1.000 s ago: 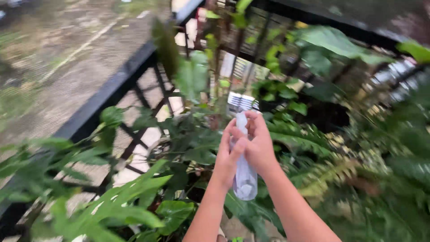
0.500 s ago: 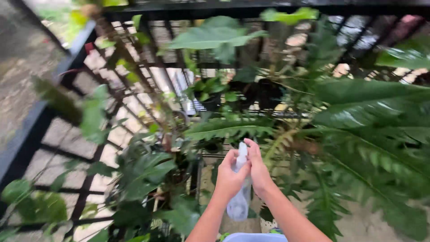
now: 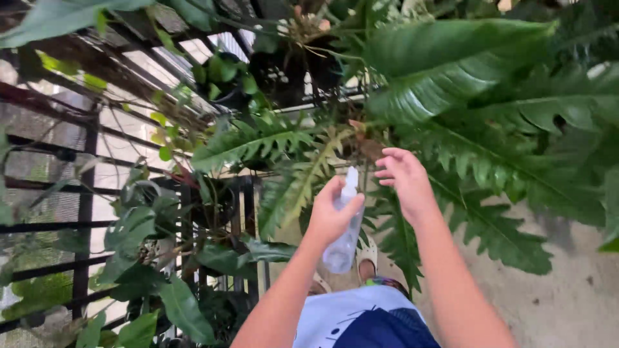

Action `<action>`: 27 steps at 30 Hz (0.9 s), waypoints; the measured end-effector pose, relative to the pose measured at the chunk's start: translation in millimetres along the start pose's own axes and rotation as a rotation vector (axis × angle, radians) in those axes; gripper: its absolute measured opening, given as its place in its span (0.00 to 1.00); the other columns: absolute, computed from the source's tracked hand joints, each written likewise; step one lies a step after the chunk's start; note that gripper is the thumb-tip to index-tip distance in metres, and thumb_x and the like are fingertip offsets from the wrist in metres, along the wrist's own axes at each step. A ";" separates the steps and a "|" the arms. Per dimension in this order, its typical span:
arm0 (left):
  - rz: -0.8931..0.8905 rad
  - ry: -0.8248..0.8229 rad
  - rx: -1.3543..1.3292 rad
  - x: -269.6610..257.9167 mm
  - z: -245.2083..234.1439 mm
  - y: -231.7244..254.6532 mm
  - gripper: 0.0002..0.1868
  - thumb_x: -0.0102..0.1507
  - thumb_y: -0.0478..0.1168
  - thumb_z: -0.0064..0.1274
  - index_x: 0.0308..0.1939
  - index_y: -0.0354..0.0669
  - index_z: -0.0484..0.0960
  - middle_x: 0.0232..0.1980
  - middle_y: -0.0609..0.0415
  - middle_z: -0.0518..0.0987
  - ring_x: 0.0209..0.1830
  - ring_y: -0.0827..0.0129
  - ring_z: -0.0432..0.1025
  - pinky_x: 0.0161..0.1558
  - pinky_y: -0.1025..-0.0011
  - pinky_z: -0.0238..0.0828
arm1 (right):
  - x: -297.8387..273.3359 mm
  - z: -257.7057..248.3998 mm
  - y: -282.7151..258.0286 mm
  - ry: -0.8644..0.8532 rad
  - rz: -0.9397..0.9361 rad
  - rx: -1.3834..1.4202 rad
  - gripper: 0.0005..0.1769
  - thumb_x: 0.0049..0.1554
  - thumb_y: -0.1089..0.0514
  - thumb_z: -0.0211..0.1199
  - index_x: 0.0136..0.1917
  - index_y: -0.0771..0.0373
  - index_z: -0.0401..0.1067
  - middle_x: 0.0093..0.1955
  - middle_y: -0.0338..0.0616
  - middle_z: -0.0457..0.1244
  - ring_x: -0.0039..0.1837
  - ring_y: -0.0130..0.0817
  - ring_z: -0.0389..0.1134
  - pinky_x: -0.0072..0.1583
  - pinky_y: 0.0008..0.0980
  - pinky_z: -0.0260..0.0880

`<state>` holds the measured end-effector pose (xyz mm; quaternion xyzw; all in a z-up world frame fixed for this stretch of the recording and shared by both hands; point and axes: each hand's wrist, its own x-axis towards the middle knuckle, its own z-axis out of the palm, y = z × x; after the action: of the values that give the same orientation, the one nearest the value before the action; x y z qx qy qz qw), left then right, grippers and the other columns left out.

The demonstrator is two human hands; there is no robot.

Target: Spraying water on potted plants and leaves using a spray bottle.

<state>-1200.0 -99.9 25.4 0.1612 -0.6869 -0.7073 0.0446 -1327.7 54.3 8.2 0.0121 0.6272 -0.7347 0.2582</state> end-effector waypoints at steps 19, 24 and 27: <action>0.080 -0.303 0.109 115.3 111.0 -14.6 0.17 0.58 0.41 0.64 0.46 0.43 0.76 0.35 0.54 0.81 0.31 0.74 0.75 0.34 0.70 0.73 | -162.2 -127.0 -16.1 0.576 -0.013 -0.109 0.17 0.63 0.55 0.57 0.61 0.65 0.73 0.49 0.45 0.69 0.49 0.33 0.70 0.52 0.34 0.71; 0.106 -0.293 0.133 116.8 130.8 -28.3 0.15 0.61 0.43 0.65 0.39 0.37 0.77 0.32 0.51 0.83 0.30 0.73 0.75 0.35 0.70 0.74 | -216.7 -144.2 38.4 0.691 0.107 -0.074 0.17 0.62 0.55 0.57 0.60 0.65 0.74 0.48 0.46 0.70 0.49 0.35 0.71 0.53 0.35 0.73; 0.067 -0.459 0.058 100.1 148.4 -16.1 0.18 0.58 0.43 0.63 0.46 0.41 0.74 0.35 0.57 0.82 0.31 0.75 0.75 0.33 0.71 0.73 | -222.4 -125.1 56.9 0.756 0.151 -0.066 0.16 0.62 0.56 0.57 0.61 0.64 0.75 0.50 0.46 0.70 0.48 0.35 0.71 0.53 0.35 0.71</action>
<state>-1334.9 14.6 -6.5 -0.0255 -0.7042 -0.7033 -0.0940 -1150.9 246.9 5.4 0.3202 0.6988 -0.6366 0.0624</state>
